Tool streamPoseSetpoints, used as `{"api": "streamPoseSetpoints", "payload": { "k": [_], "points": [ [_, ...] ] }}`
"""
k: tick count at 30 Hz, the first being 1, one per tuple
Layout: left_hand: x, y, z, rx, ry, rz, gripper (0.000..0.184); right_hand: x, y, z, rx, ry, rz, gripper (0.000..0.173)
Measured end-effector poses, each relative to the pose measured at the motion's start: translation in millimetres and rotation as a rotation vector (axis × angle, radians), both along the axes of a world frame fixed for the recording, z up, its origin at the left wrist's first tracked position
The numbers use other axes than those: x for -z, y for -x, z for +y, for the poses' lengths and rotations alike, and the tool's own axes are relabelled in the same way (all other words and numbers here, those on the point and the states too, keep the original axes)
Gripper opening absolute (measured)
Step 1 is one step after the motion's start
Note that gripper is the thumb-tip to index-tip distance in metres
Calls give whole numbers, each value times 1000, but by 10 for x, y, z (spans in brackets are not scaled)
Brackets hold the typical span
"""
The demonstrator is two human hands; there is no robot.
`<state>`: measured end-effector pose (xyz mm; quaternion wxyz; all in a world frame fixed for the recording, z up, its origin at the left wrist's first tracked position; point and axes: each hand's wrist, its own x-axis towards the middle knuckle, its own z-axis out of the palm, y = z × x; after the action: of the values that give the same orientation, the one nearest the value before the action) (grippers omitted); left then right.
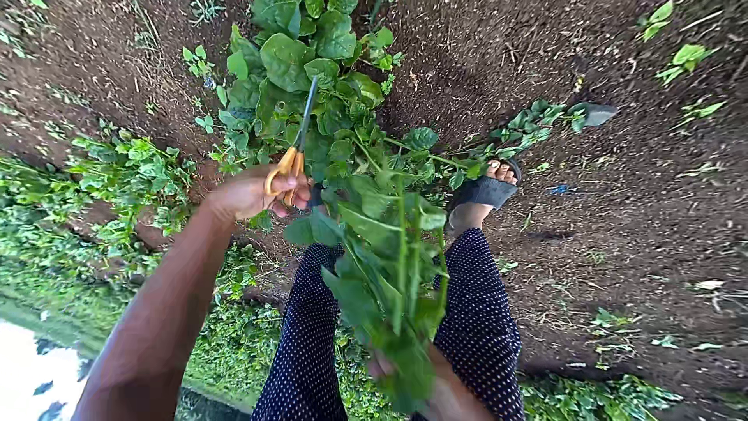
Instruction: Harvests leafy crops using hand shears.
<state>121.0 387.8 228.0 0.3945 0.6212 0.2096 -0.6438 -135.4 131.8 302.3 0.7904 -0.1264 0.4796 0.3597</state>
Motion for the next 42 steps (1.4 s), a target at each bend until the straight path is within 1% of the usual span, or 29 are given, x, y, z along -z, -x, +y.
{"api": "streamPoseSetpoints", "payload": {
  "k": [2,3,4,5,6,7,8,9,10,11,13,14,16,18,21,23,24,25,27,29,31,32,33,34,36,37,39,42],
  "points": [
    [-168,379,231,-139,-26,-58,35,-257,-415,-415,-183,51,-61,26],
    [-231,559,276,-174,-66,-68,32,-404,-509,-529,-231,93,-108,25],
    [-284,712,269,-168,-115,-75,29,-555,-485,-601,-248,125,-146,24],
    [-323,847,228,-138,-164,-70,27,-715,-572,-668,-315,157,-122,26],
    [-341,977,161,-88,-212,-66,28,-868,-754,-665,-388,238,-27,27],
    [-341,1103,85,-33,-248,-75,31,-965,-871,-591,-438,395,87,26],
    [-324,1215,-3,24,-261,-86,34,-882,-599,-752,-254,318,-32,29],
    [-298,1301,-116,78,-266,-99,37,-762,-166,-937,20,201,-122,36],
    [-254,1360,-248,131,-266,-111,41,-698,176,-1089,224,84,-175,38],
    [-195,1403,-399,155,-265,-121,44,-669,368,-1181,364,20,-231,34],
    [-4,1500,-704,99,-277,-136,45,-605,456,-1268,559,42,-240,21],
    [118,1527,-852,53,-316,-143,46,-551,438,-1312,634,58,-212,17],
    [389,1565,-1093,-6,-429,-209,52,-449,424,-1416,713,92,-153,16],
    [710,1538,-1255,12,-517,-248,60,-334,426,-1518,723,81,-108,19],
    [1162,1396,-1394,85,-591,-218,57,-89,350,-1537,662,83,-86,22],
    [1322,1374,-1388,124,-614,-179,55,114,290,-1444,599,107,-84,23],
    [1298,1372,-1360,103,-612,-176,53,215,265,-1375,552,122,-102,24],
    [1197,1376,-1307,52,-600,-185,49,296,242,-1281,510,133,-118,24],
    [888,1360,-1083,-115,-553,-255,38,448,171,-1009,501,116,-111,25],
    [693,1282,-771,-355,-474,-322,35,578,79,-694,557,63,-75,27],
    [476,1037,-536,-567,-415,-294,28,636,-47,-330,590,33,-24,29],
    [411,888,-428,-616,-395,-256,25,657,-131,-140,600,20,3,29],
    [376,747,-318,-612,-365,-208,26,680,-231,44,615,3,37,29],
    [366,640,-236,-558,-353,-182,26,713,-334,221,635,-12,71,29],
    [354,531,-160,-378,-348,-180,30,801,-527,532,660,-38,147,29],
    [351,534,-159,-301,-343,-177,34,851,-595,654,652,-49,172,30],
    [383,628,-206,-220,-343,-170,39,937,-690,825,592,-48,202,32],
    [483,811,-288,-92,-366,-175,35,1012,-767,937,532,-64,252,36]
  ]
}}
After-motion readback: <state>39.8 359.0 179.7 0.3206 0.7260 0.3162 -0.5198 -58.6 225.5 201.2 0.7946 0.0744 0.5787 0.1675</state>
